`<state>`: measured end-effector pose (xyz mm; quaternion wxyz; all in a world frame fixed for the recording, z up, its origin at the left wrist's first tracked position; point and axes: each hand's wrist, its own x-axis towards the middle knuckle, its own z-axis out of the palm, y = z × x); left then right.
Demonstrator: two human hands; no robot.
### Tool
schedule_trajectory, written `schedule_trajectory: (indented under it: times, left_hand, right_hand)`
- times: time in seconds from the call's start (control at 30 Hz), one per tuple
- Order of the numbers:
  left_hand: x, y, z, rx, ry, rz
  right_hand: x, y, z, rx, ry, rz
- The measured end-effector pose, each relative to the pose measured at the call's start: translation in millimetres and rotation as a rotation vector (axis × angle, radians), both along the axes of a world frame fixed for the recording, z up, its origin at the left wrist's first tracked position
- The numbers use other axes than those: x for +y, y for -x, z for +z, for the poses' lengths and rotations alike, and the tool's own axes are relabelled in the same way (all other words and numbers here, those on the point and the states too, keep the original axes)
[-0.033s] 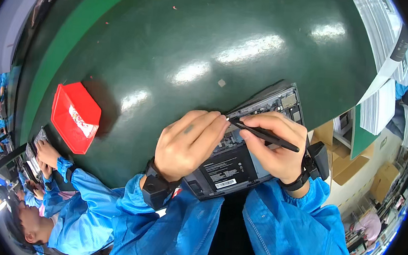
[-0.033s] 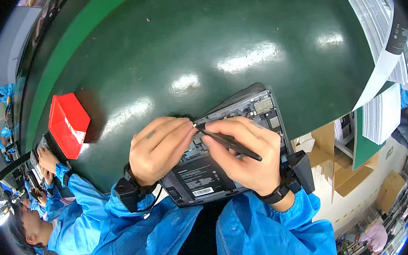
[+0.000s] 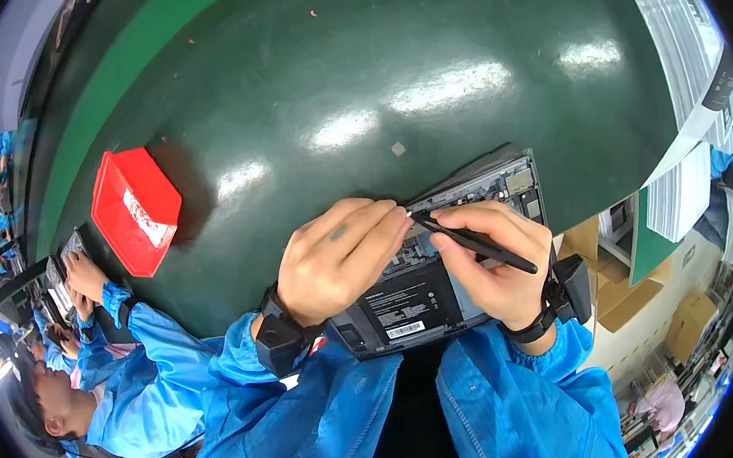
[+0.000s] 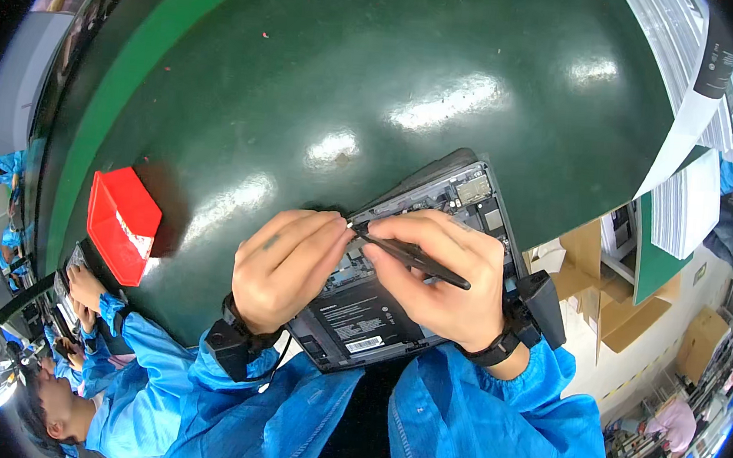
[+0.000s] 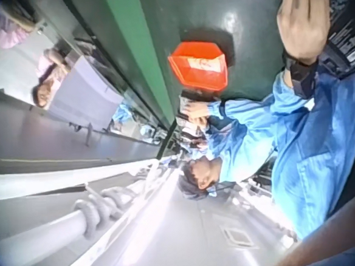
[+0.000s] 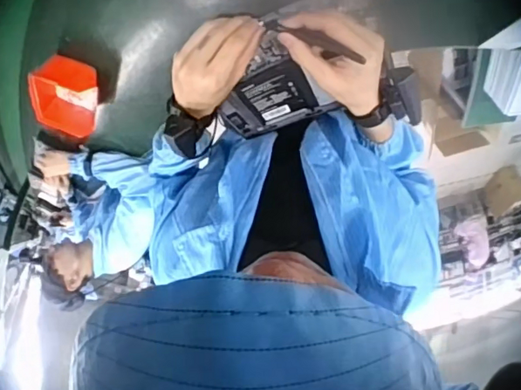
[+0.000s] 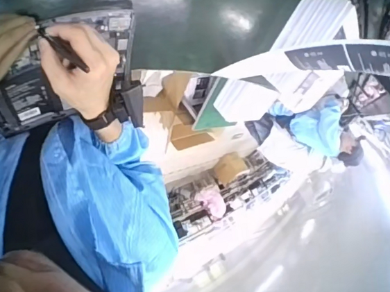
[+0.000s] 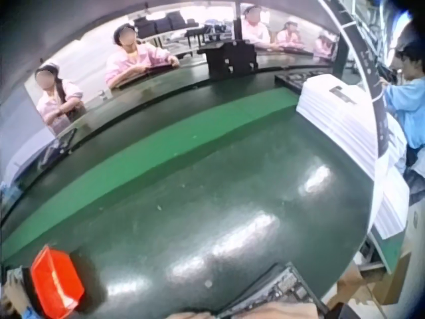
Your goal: The person takes electronic devices from a conveyor line, uses a pointed handheld tool to connect internal cables and components inside each device, and returns the assembled devices to the conveyor belt.
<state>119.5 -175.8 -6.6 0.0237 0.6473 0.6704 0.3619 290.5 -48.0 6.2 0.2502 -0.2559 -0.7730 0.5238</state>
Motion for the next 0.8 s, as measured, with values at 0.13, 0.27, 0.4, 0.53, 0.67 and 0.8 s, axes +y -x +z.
schedule_trajectory:
  times: [0.13, 0.27, 0.4, 0.53, 0.67, 0.8]
  left_hand:
    - [0.5, 1.2, -3.8, 0.005, -0.018, -0.017]
    - [0.9, 1.0, -3.4, 0.008, -0.02, -0.02]
    - [1.2, 0.6, -2.9, 0.011, -0.018, -0.022]
    - [1.8, 0.1, -2.5, 0.018, -0.022, -0.017]
    - [1.7, 0.2, -2.5, 0.012, -0.023, -0.01]
    - [1.7, 0.4, -2.5, 0.01, -0.026, -0.011]
  right_hand:
    - [-0.1, 0.0, -1.6, -0.016, -0.004, 0.006]
    - [-0.2, 0.5, -1.6, -0.01, -0.011, -0.005]
    - [0.0, 0.5, -0.8, -0.015, -0.009, -0.013]
    - [0.9, 0.5, -1.4, 0.002, -0.025, -0.001]
    - [0.8, 0.6, -1.0, 0.001, -0.025, 0.003]
    - [1.1, 0.9, -0.9, 0.002, -0.033, 0.007]
